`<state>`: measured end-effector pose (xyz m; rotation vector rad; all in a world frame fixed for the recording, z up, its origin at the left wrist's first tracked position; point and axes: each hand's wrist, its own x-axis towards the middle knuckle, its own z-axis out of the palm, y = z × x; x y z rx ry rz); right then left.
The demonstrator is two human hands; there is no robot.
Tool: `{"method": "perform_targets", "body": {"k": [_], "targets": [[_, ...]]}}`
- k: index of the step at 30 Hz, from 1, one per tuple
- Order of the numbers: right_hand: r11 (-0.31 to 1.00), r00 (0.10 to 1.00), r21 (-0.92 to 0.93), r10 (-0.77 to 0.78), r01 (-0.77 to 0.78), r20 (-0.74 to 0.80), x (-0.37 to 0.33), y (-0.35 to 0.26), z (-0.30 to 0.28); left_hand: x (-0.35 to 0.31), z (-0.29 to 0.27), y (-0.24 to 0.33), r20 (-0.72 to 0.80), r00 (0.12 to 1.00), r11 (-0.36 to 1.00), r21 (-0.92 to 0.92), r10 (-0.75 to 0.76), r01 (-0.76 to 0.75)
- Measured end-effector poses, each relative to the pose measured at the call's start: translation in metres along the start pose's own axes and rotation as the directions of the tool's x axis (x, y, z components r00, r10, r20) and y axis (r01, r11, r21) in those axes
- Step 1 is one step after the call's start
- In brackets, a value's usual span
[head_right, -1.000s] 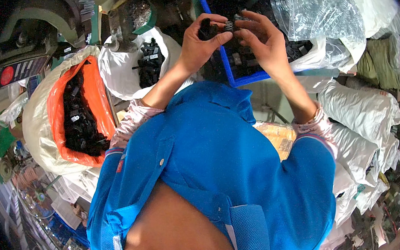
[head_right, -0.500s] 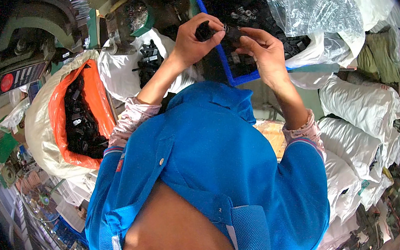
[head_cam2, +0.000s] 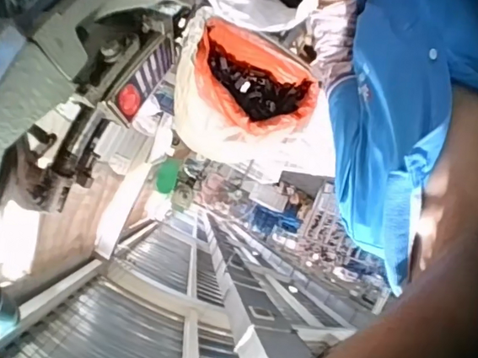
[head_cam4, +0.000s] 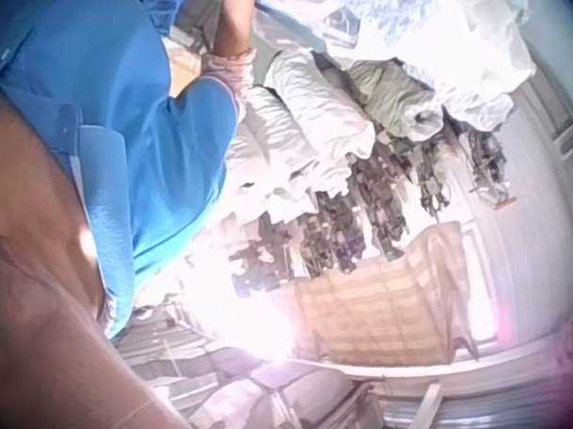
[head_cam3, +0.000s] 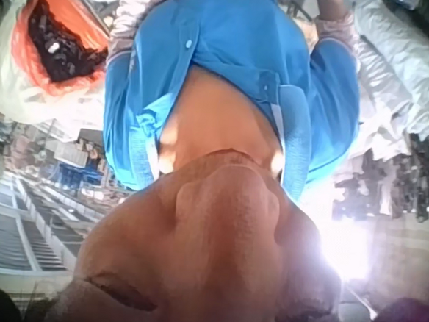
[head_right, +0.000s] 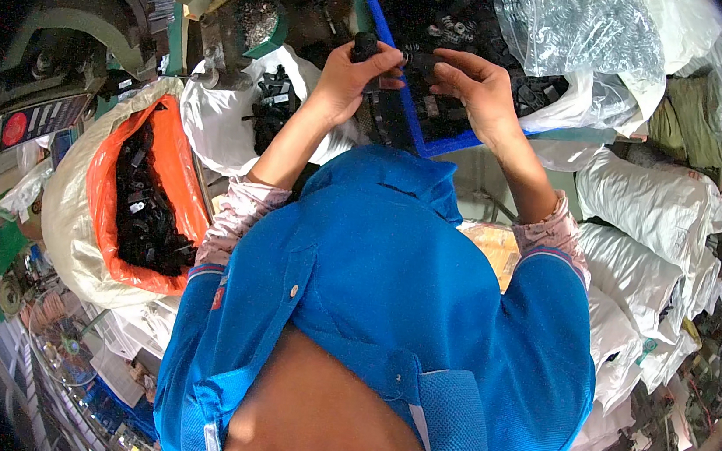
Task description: The person repeatedly picks small black plastic components from a blue bin, attaches a smaller piece to each, and places the assembled units into a white sack. The process continues throughout the clip with consistent hand movements and no visible tools.
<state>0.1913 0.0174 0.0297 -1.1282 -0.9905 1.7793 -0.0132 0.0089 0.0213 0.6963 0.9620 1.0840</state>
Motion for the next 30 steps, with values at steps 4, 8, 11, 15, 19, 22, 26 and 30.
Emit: {"method": "perform_targets", "body": {"k": [4, 8, 11, 15, 19, 22, 26, 30], "targets": [[0.989, 0.997, 0.143, 0.018, -0.03, 0.08, 0.008, 0.0, -0.004, 0.003, -0.033, -0.006, 0.218, 0.931, 0.799, -0.478, -0.294, 0.364], [0.989, 0.993, 0.146, 0.003, -0.02, 0.116, 0.012, -0.01, -0.005, -0.018, -0.03, 0.009, 0.324, 0.912, 0.728, -0.556, -0.253, 0.4], [0.996, 0.99, 0.093, -0.027, 0.015, 0.135, 0.018, -0.016, -0.002, -0.026, -0.03, 0.007, 0.143, 0.974, 0.954, -0.218, -0.178, 0.206], [0.999, 0.986, 0.034, -0.017, 0.011, 0.166, 0.029, -0.025, 0.005, -0.038, -0.029, 0.012, 0.156, 0.983, 0.995, 0.024, -0.098, 0.095], [0.997, 0.973, -0.074, -0.019, 0.037, 0.229, 0.04, -0.033, 0.015, -0.045, -0.027, 0.021, 0.158, 0.974, 0.981, 0.132, -0.163, 0.142], [0.982, 0.961, -0.175, -0.018, 0.069, 0.278, 0.045, -0.034, 0.02, -0.05, -0.027, 0.023, 0.162, 0.972, 0.981, 0.117, -0.169, 0.152], [0.952, 0.931, -0.266, -0.048, 0.153, 0.363, 0.051, -0.03, 0.018, -0.051, -0.03, 0.022, 0.142, 0.976, 0.983, 0.109, -0.165, 0.15], [0.899, 0.914, -0.372, -0.068, 0.23, 0.4, 0.052, -0.033, 0.025, -0.052, -0.03, 0.02, 0.143, 0.978, 0.985, 0.098, -0.153, 0.139]]}}
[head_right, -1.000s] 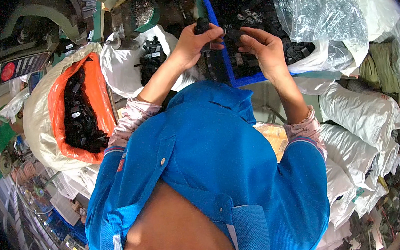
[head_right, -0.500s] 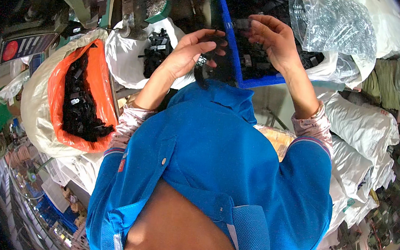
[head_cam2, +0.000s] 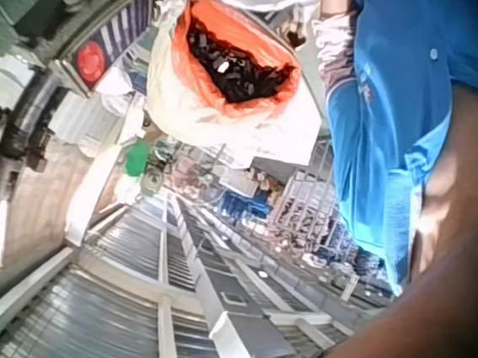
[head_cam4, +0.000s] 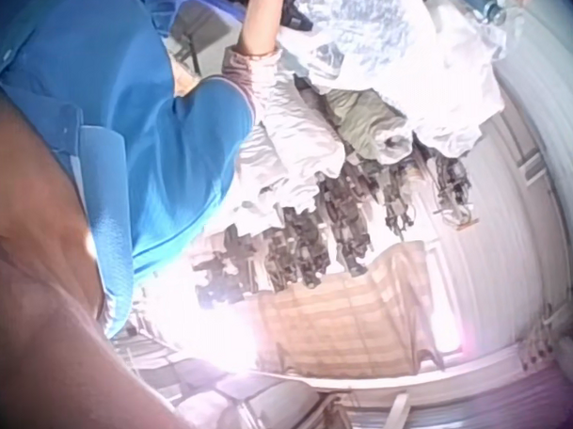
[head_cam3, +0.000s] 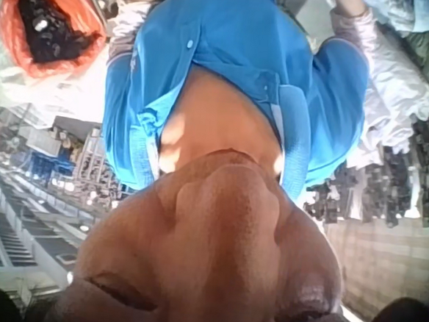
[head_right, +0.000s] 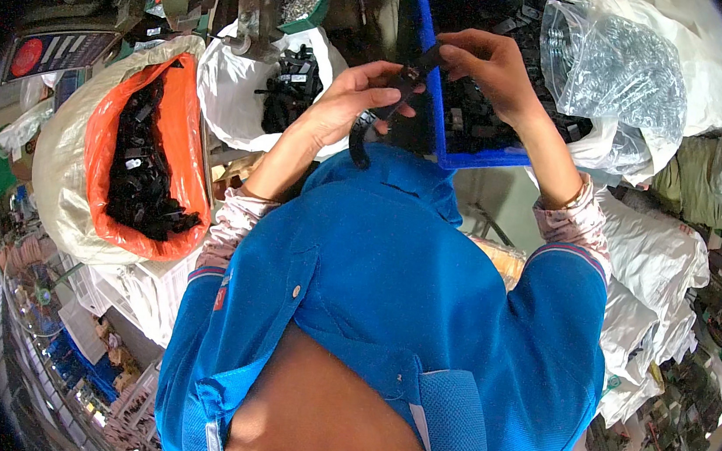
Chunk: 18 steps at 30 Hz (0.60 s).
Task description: The person repeatedly picks small black plastic components from a blue bin, attaches a smaller piece to each, and places the assembled units into a white sack. The process continues throughout the clip with consistent hand movements and no visible tools.
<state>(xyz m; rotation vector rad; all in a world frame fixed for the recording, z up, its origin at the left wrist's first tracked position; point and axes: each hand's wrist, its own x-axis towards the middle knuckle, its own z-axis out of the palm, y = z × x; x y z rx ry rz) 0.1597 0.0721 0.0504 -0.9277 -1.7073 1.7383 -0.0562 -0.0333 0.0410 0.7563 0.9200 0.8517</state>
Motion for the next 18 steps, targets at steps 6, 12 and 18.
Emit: {"method": "perform_targets", "body": {"k": [6, 12, 18], "targets": [[0.999, 0.998, -0.017, 0.035, -0.035, 0.044, 0.002, -0.001, 0.007, 0.001, -0.001, -0.002, -0.001, 0.999, 0.999, -0.018, 0.038, -0.038], [0.998, 0.997, -0.004, 0.063, -0.063, 0.042, 0.001, 0.004, 0.013, 0.003, 0.0, -0.003, -0.002, 0.998, 0.998, -0.016, 0.061, -0.061], [0.992, 0.996, 0.094, 0.081, -0.084, 0.038, -0.001, 0.003, 0.014, 0.009, 0.001, -0.005, -0.012, 0.996, 0.996, 0.038, 0.084, -0.084]]}}
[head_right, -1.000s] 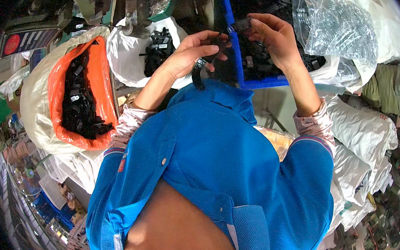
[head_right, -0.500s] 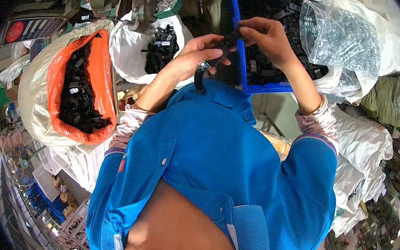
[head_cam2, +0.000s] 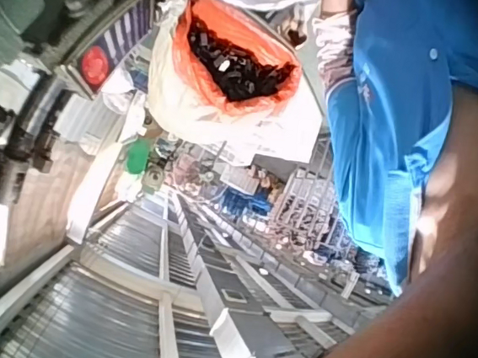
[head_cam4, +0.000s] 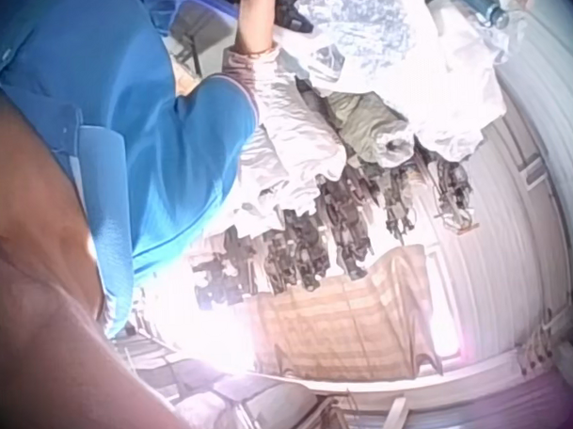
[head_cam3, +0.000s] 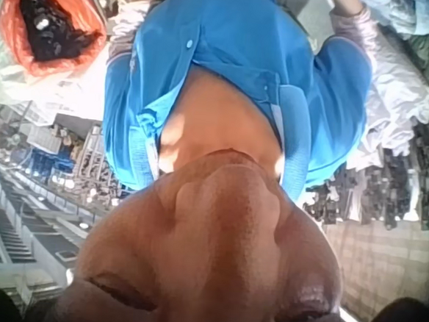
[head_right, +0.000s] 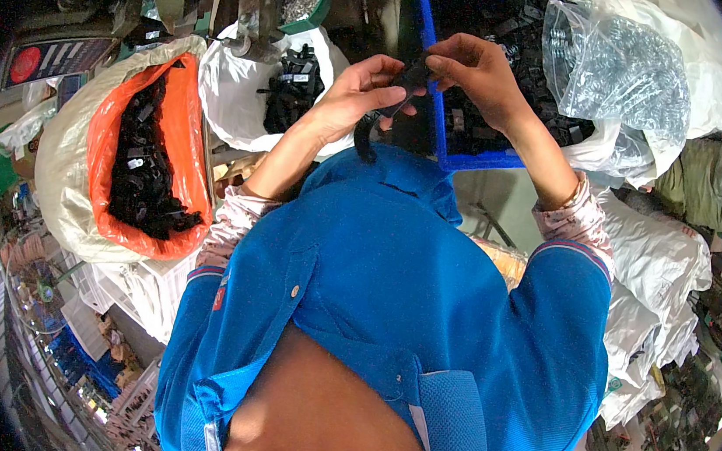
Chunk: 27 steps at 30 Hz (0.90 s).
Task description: The person repeatedly picks small black plastic components from a blue bin, attaches a smaller piece to each, and places the assembled units into a white sack. The process continues throughout the clip with consistent hand movements and no visible tools.
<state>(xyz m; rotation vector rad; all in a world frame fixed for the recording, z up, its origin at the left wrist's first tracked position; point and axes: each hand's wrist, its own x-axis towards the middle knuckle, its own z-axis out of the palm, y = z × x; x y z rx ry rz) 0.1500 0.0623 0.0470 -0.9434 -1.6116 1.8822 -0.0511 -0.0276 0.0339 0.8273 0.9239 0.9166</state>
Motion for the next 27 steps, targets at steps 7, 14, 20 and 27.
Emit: {"method": "perform_targets", "body": {"k": [7, 14, 20, 27], "targets": [[0.993, 0.999, 0.114, -0.043, 0.042, 0.005, 0.002, 0.011, 0.006, 0.013, 0.019, -0.002, -0.275, 0.921, 0.94, 0.279, 0.275, -0.197], [0.988, 0.996, 0.13, -0.082, 0.078, 0.022, 0.021, 0.005, 0.001, 0.018, 0.008, 0.013, -0.31, 0.897, 0.913, 0.356, 0.315, -0.198], [0.911, 0.945, -0.324, -0.306, 0.255, -0.116, 0.133, -0.013, -0.064, 0.018, -0.008, 0.003, -0.408, 0.831, 0.903, 0.362, 0.377, -0.232], [0.476, 0.952, -0.863, -0.305, 0.165, 0.014, 0.245, 0.005, -0.101, -0.002, -0.011, 0.0, -0.537, 0.779, 0.934, 0.313, 0.322, -0.171]]}}
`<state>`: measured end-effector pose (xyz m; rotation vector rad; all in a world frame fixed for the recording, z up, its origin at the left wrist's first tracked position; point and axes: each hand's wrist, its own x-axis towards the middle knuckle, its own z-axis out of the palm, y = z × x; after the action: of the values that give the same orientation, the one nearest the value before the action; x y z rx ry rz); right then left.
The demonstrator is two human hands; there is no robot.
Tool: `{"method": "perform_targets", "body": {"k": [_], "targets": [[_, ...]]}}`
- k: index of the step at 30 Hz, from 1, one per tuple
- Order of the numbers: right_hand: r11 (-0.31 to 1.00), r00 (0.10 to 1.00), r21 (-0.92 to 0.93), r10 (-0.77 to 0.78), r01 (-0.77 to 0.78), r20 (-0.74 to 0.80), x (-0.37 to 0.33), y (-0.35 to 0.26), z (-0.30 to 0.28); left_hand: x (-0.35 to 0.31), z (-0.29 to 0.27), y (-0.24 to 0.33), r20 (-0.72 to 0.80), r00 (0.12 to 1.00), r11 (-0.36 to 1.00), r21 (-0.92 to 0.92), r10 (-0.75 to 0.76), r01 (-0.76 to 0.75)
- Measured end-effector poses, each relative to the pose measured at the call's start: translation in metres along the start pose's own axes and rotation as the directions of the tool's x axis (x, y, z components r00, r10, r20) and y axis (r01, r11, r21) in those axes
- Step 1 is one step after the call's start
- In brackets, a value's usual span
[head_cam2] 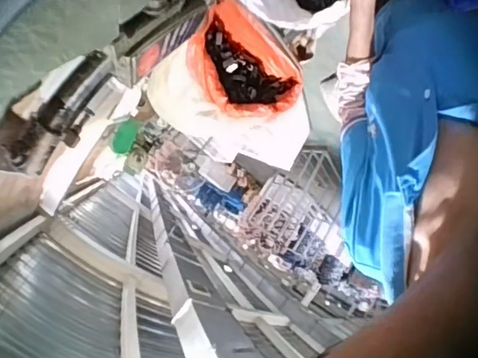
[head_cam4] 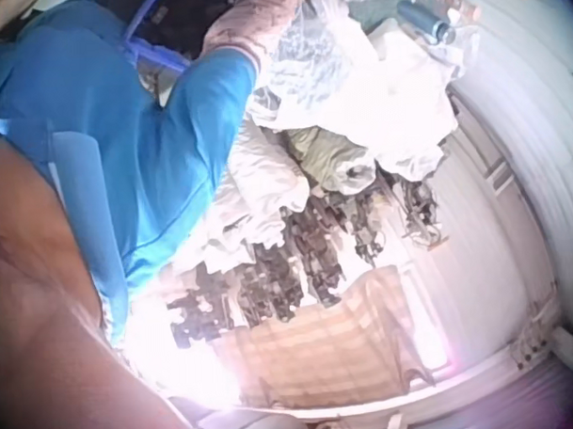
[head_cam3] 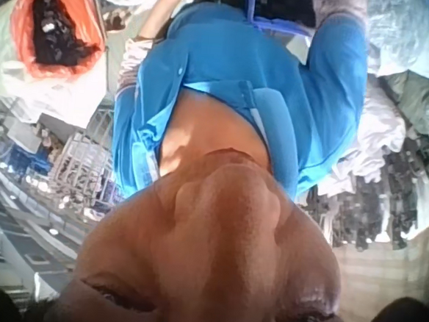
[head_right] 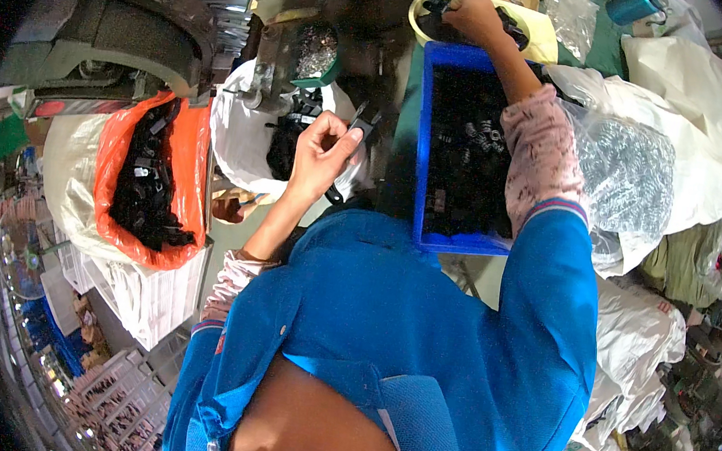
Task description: The person repeatedly picks small black plastic components from a blue bin, attaches a smaller piece to each, and places the assembled units into a white sack. The process continues throughout the clip with consistent hand movements and no visible tools.
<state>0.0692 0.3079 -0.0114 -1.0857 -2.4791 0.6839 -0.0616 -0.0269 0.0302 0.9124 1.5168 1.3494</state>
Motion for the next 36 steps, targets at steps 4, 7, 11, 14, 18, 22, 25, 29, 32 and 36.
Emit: {"method": "perform_targets", "body": {"k": [4, 7, 11, 14, 18, 22, 25, 29, 32, 36], "targets": [[0.978, 0.982, -0.176, -0.087, 0.116, 0.166, 0.011, 0.009, 0.022, -0.008, -0.012, -0.005, -0.026, 0.999, 0.999, -0.01, 0.04, -0.041], [0.961, 0.97, 0.242, 0.073, -0.13, 0.232, 0.006, 0.011, -0.001, -0.011, -0.018, -0.005, -0.071, 0.997, 0.997, -0.062, 0.044, -0.049], [0.662, 0.911, 0.625, 0.292, -0.413, 0.293, -0.019, -0.012, -0.048, -0.01, -0.032, -0.011, 0.007, 0.993, 0.98, -0.164, 0.115, -0.112], [0.499, 0.901, 0.75, 0.25, -0.434, 0.355, -0.048, -0.046, -0.066, -0.006, -0.038, -0.005, 0.013, 0.987, 0.959, -0.239, 0.158, -0.15], [0.47, 0.964, 0.842, 0.134, -0.264, 0.228, -0.088, -0.106, -0.047, 0.003, -0.056, -0.001, 0.085, 0.984, 0.964, -0.227, 0.158, -0.135], [0.354, 0.958, 0.894, 0.016, -0.273, 0.287, -0.116, -0.164, -0.018, 0.005, -0.075, 0.004, 0.042, 0.981, 0.957, -0.233, 0.189, -0.174], [0.45, 0.972, 0.873, -0.04, -0.188, 0.23, -0.129, -0.188, 0.003, 0.005, -0.097, -0.001, 0.058, 0.978, 0.977, -0.089, 0.201, -0.195], [0.577, 0.975, 0.805, -0.061, -0.139, 0.212, -0.136, -0.224, 0.016, -0.006, -0.116, 0.006, 0.037, 0.958, 0.957, 0.054, 0.285, -0.286], [0.626, 0.972, 0.766, -0.055, -0.146, 0.23, -0.134, -0.242, 0.023, -0.01, -0.13, 0.009, 0.043, 0.943, 0.937, 0.11, 0.33, -0.333], [0.698, 0.972, 0.707, -0.068, -0.114, 0.224, -0.131, -0.257, 0.03, -0.015, -0.146, 0.016, 0.059, 0.949, 0.928, 0.199, 0.308, -0.314]]}}
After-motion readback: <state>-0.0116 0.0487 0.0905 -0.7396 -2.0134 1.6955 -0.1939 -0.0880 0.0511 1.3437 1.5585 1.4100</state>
